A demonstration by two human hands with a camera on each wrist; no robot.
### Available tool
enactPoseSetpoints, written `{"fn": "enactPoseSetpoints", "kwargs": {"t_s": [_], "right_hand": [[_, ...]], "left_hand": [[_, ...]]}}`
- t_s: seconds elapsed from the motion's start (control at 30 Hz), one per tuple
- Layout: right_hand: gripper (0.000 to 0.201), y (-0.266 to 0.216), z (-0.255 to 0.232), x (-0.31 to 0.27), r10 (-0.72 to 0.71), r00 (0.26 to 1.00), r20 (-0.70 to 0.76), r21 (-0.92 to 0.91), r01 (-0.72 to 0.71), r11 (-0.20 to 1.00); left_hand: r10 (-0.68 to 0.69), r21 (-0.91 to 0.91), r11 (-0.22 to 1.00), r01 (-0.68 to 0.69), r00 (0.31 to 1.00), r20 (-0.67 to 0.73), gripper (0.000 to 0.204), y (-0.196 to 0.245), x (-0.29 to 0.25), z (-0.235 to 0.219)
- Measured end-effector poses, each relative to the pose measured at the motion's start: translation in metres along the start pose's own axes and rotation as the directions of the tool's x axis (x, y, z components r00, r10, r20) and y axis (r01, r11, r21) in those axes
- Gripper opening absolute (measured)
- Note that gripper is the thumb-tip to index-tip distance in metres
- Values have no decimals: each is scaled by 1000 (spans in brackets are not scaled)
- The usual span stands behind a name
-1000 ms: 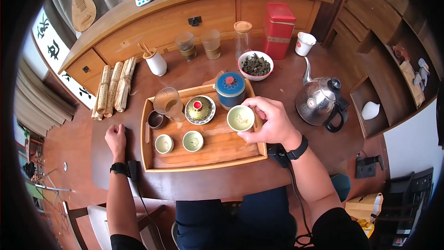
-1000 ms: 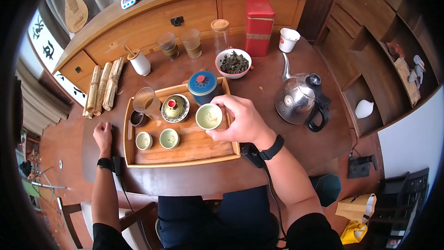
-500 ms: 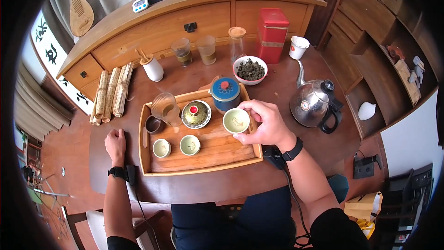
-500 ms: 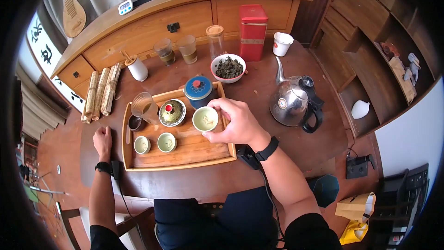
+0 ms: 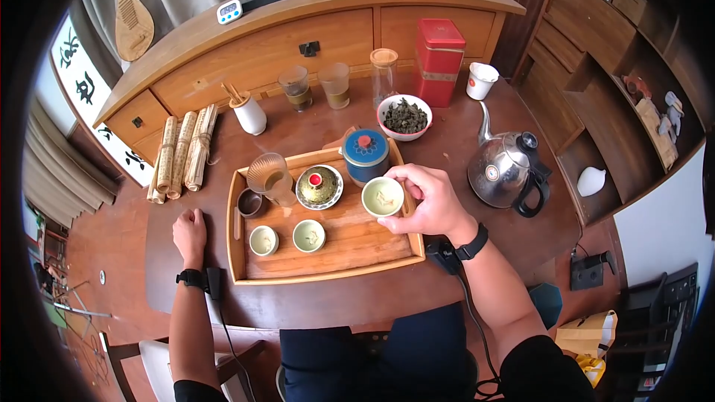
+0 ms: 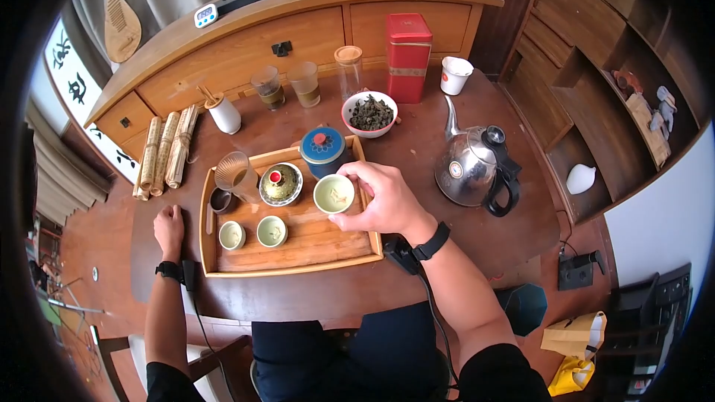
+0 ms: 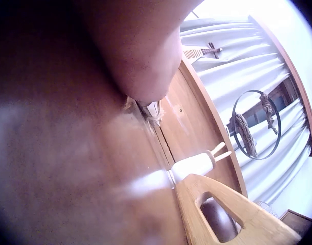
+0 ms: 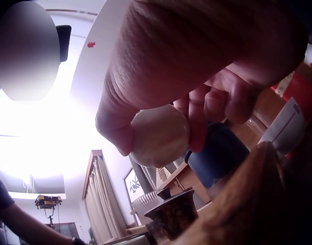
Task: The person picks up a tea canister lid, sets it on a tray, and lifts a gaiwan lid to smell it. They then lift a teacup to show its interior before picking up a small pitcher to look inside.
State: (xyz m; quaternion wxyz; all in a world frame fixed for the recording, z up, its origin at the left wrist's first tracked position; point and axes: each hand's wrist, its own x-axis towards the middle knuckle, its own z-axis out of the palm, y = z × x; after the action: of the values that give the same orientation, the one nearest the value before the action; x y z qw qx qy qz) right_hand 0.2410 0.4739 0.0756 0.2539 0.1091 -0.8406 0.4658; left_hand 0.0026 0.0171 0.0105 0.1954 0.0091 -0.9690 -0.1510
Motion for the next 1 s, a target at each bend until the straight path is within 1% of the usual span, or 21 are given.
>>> {"fn": "enactPoseSetpoints", "kwargs": {"t_s": [0.07, 0.13, 0.17, 0.2, 0.23, 0.27, 0.3, 0.37, 0.4, 0.43, 0.47, 0.5, 0.53, 0.57, 0.63, 0.67, 0.77, 0.83, 0.9, 0.93, 1.0], "right_hand": [[54, -1, 0, 0, 0, 1000, -4, 11, 0, 1000], [54, -4, -1, 1, -8, 1000, -15, 11, 8, 1000], [54, -5, -1, 1, -16, 1000, -19, 13, 16, 1000], [54, -5, -1, 1, -2, 1000, -10, 8, 2, 1000], [54, -4, -1, 0, 14, 1000, 0, 4, -14, 1000], [54, -5, -1, 1, -1, 1000, -6, -2, 1, 1000], [54, -4, -1, 1, 1, 1000, -3, 3, -1, 1000], [54, -3, -1, 0, 1, 1000, 0, -41, -1, 999], [53, -2, 1, 2, -24, 999, -29, -9, 24, 1000], [53, -2, 1, 2, -23, 999, -22, -8, 23, 1000], [52, -2, 0, 2, -1, 1000, -23, -10, 0, 1000], [51, -2, 0, 1, 22, 999, -25, -12, -22, 1000], [50, 0, 0, 2, -5, 999, -41, 0, 5, 1000], [50, 1, 0, 2, -4, 999, -39, -5, 4, 1000], [50, 1, -1, 2, -1, 999, -43, -13, 0, 1000], [50, 1, -1, 2, 1, 999, -46, -14, -2, 1000], [50, 0, 1, 2, 4, 999, -53, -6, -4, 1000], [51, -1, 1, 2, 18, 998, -53, 13, -17, 1000], [51, 1, 0, 2, 12, 999, -51, 3, -12, 1000], [51, 2, 0, 1, 8, 999, -51, -4, -8, 1000], [51, 1, 0, 1, 2, 999, -52, -3, -2, 1000]], "left_hand": [[-16, -20, 1000, 16, 1000, -2, 41, -4, 1, 2], [-14, -120, 993, 4, 996, -87, 40, -15, 4, 10], [-13, -119, 993, 2, 995, -96, 40, -28, 9, 17], [-73, -330, 943, 37, 993, -97, 38, -46, 16, 26], [-132, -525, 848, 69, 988, -83, 38, -51, 19, 26], [-207, -723, 684, 93, 976, -69, 39, -55, 20, 29], [-210, -720, 687, 97, 975, -69, 39, -48, 19, 23], [-414, -868, 407, 285, 904, 103, 40, -27, 16, 8], [-349, -846, 482, 230, 935, 55, 39, -22, 16, 10], [-355, -845, 480, 235, 933, 58, 39, -17, 17, 13], [-199, -717, 695, 45, 971, -131, 38, -13, 18, 15], [3, -522, 839, -152, 961, -276, 36, -7, 18, 18], [91, -402, 893, -202, 956, -279, 33, 3, 18, 12], [88, -407, 891, -200, 957, -278, 33, 12, 19, 6], [366, -218, 872, -439, 879, -306, 31, 29, 23, -6], [375, -161, 889, -429, 883, -283, 29, 36, 24, -9], [387, -160, 891, -425, 895, -224, 32, 58, 20, -10], [367, -178, 895, -410, 901, -229, 31, 61, 22, -4], [205, -385, 892, -237, 971, -122, 29, 66, 21, -1], [205, -385, 892, -236, 971, -121, 29, 69, 20, 0], [160, -401, 899, -174, 985, -69, 29, 76, 14, -1]]}}
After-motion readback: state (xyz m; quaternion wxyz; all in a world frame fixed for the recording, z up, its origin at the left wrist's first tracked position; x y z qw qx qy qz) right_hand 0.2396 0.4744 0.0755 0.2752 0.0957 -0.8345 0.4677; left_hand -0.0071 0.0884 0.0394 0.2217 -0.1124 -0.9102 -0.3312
